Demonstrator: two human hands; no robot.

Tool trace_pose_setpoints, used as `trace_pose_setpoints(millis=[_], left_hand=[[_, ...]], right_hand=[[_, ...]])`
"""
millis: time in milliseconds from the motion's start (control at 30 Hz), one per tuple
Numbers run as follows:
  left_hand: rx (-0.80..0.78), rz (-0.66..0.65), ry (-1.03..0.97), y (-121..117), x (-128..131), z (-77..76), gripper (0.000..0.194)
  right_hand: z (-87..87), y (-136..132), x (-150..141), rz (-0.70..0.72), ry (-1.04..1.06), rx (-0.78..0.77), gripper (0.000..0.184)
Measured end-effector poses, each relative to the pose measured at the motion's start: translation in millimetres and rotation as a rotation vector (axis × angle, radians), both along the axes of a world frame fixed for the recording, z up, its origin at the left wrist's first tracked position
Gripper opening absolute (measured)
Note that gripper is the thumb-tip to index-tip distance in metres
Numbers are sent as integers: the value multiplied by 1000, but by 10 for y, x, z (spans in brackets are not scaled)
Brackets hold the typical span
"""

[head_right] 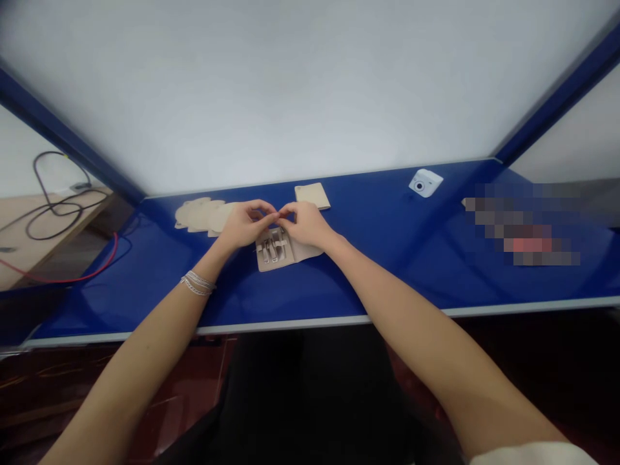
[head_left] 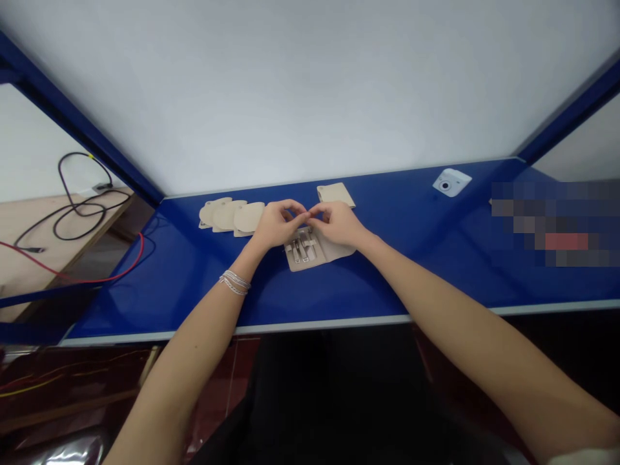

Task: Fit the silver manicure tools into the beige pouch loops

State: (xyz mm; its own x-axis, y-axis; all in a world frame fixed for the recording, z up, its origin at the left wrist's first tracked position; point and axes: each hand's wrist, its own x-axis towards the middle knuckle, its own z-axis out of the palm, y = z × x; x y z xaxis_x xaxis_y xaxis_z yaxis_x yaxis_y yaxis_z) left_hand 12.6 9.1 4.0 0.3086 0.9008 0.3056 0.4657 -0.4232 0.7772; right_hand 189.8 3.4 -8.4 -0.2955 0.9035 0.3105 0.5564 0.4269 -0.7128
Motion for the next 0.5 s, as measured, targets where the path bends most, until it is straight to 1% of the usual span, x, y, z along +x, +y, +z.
trace_pose_setpoints(millis=[300,500], left_hand=[[-4,3,3,-1,3,6,21],[6,4,11,-10,-1,11,22]], right_hand=[[6,11,9,10,-6,-36,29],[-4,16,15,12,-10,-30,29]])
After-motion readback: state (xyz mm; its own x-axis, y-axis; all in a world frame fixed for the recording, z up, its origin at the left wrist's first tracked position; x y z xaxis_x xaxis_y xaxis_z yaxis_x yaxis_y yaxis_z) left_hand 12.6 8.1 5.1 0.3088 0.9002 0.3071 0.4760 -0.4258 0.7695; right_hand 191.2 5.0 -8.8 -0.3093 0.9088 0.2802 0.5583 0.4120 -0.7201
